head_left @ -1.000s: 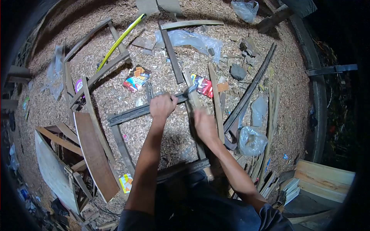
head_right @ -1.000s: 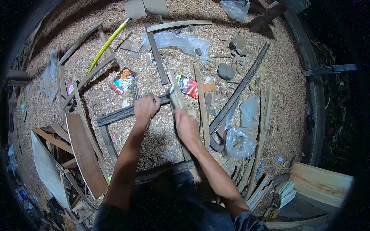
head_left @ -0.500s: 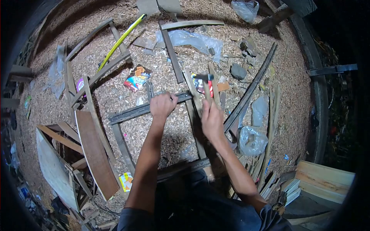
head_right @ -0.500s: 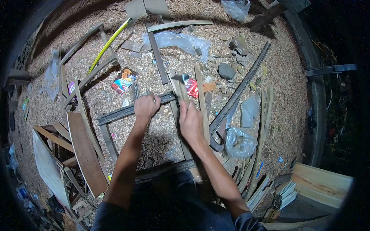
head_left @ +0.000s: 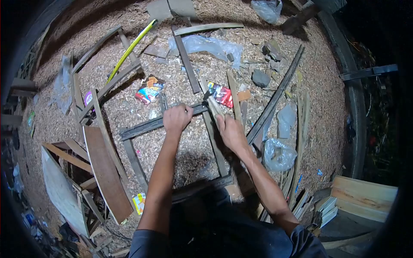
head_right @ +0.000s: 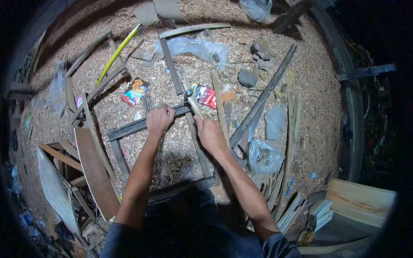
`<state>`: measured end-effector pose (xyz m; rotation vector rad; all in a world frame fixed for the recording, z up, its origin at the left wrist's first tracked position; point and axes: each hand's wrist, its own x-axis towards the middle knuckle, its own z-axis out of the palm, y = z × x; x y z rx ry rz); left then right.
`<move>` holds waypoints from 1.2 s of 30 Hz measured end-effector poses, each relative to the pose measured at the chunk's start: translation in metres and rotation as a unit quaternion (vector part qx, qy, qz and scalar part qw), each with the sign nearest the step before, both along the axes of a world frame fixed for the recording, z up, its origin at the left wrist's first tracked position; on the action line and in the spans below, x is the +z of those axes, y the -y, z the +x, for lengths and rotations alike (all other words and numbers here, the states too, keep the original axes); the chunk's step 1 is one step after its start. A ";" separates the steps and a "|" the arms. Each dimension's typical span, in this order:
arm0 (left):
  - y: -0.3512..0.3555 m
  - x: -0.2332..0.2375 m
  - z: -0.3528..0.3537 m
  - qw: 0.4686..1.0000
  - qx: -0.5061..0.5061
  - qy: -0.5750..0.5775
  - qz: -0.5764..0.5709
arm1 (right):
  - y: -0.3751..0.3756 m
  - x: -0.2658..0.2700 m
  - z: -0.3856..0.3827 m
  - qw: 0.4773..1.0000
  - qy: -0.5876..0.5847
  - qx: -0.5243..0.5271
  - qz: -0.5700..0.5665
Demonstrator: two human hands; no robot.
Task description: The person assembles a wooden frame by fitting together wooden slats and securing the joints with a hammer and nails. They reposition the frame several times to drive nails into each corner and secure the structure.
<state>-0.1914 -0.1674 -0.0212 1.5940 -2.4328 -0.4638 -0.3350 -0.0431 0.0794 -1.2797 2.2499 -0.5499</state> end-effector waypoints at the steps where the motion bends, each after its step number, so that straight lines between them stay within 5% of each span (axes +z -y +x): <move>1: 0.003 0.000 0.000 1.000 -0.001 -0.002 -0.004 | 0.001 0.000 -0.002 1.000 -0.002 -0.001 -0.004; 5: 0.001 0.020 0.006 0.995 -0.046 0.020 0.086 | -0.018 -0.011 -0.006 0.995 0.061 -0.073 -0.026; 7: 0.002 0.001 0.015 0.963 -0.205 -0.110 -0.138 | -0.030 -0.020 -0.010 0.997 0.058 -0.045 -0.006; 9: 0.006 -0.006 0.019 0.958 -0.240 -0.067 -0.142 | -0.041 -0.032 -0.014 0.997 0.064 -0.048 -0.001; 11: 0.008 -0.002 0.016 0.978 -0.207 0.011 0.038 | -0.051 -0.037 -0.015 0.997 0.049 -0.053 0.011; 19: 0.033 0.031 -0.006 0.970 -0.225 0.094 0.006 | -0.086 -0.044 0.015 0.992 0.114 -0.049 -0.022; 23: 0.044 0.027 0.001 0.970 -0.221 0.096 0.026 | -0.117 -0.058 0.033 0.989 -0.006 0.038 -0.142; 28: 0.044 0.027 0.019 0.978 -0.177 0.102 0.037 | -0.111 -0.058 0.035 0.995 -0.049 -0.009 -0.083; 31: 0.047 0.033 0.031 0.983 -0.162 0.088 0.024 | -0.092 -0.047 0.021 0.997 0.039 -0.065 0.033; 33: 0.052 0.044 0.033 0.974 -0.134 0.167 0.070 | -0.087 -0.034 0.018 0.981 -0.107 -0.044 -0.156; 36: 0.060 0.071 0.035 0.985 -0.070 0.154 0.041 | -0.101 -0.023 0.033 0.987 -0.029 -0.041 -0.155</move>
